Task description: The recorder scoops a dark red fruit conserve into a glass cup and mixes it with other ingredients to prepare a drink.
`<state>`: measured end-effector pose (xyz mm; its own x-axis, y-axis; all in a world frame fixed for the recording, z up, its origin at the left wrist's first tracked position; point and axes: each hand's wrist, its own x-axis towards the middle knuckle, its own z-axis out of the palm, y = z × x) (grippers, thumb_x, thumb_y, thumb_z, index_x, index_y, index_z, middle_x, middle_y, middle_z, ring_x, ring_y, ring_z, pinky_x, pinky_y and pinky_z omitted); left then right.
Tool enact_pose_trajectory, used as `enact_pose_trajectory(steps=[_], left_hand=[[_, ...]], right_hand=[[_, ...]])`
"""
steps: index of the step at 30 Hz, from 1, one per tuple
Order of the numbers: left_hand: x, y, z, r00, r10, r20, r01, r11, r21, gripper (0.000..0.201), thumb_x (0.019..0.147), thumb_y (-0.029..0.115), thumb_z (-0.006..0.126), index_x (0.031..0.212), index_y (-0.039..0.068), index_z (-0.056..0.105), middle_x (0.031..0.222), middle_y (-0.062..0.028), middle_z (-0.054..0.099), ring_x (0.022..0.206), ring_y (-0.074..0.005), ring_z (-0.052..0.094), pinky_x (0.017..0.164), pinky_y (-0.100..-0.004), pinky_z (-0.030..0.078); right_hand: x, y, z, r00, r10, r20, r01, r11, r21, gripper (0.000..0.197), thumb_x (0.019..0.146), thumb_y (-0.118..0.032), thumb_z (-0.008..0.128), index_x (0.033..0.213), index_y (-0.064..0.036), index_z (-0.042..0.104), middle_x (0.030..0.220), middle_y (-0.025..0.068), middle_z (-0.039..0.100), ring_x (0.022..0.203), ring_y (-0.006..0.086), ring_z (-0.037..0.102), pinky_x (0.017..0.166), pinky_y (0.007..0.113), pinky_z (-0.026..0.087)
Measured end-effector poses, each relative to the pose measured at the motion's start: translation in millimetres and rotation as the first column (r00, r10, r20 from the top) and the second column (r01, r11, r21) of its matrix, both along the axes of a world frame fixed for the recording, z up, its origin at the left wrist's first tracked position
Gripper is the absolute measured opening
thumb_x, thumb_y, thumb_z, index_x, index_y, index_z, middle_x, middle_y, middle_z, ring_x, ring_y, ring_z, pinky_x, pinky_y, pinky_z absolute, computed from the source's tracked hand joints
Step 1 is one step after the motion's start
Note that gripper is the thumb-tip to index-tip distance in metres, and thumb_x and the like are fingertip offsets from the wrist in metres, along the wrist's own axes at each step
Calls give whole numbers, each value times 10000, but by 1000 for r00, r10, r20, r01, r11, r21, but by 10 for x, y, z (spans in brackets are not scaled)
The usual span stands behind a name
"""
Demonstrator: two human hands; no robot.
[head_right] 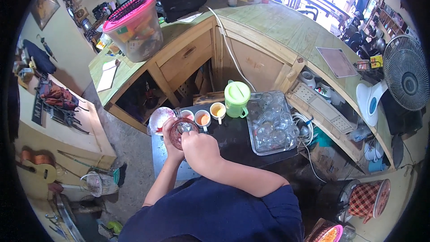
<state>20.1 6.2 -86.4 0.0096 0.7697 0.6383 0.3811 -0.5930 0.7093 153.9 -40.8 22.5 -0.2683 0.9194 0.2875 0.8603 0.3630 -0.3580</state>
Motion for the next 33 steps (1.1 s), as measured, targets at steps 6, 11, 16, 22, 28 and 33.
enact_pose_trajectory(steps=[6,11,16,22,28,33], left_hand=[[-18,-1,-74,1000,-2,-29,2,1000,-2,824,569,206,879,1263,48,463,1228,-137,525,1184,-308,507,1030,-425,390],[-45,25,-23,1000,-11,-5,11,999,34,718,656,198,849,1264,68,491,1227,-160,514,1148,-328,533,1001,-427,429],[-128,10,24,999,2,-41,0,999,34,759,604,217,893,1242,79,506,1221,-153,526,1156,-330,534,1003,-429,430],[-108,20,81,998,-23,-63,27,998,64,780,580,239,903,1242,97,516,1227,-144,532,1154,-338,533,1007,-451,419],[-208,62,46,982,-6,-190,17,998,58,781,560,225,893,1247,118,538,1227,-125,549,1175,-360,520,1015,-493,400],[-205,82,92,965,11,-263,22,992,122,778,548,198,880,1251,140,554,1231,-105,555,1210,-358,504,1016,-499,402]], right_hand=[[15,39,37,1000,5,-17,-6,998,-61,132,873,-141,572,806,-46,635,741,127,644,631,286,667,577,399,535],[135,117,-25,991,130,-17,-131,987,-88,104,852,-171,613,850,-83,669,791,96,650,716,287,663,629,400,534],[256,110,155,987,154,-42,-156,987,-36,93,838,-193,645,844,-103,666,791,79,625,712,273,654,616,394,523],[246,46,61,993,117,-12,-117,993,10,83,837,-189,653,840,-107,659,790,75,607,696,265,647,596,384,515],[452,-79,383,988,152,-33,-154,985,-79,115,850,-209,652,856,-109,709,760,69,601,694,264,643,603,382,516],[430,-69,345,996,59,-73,-62,997,-40,119,859,-209,650,854,-107,713,756,67,590,697,269,639,602,392,508]])
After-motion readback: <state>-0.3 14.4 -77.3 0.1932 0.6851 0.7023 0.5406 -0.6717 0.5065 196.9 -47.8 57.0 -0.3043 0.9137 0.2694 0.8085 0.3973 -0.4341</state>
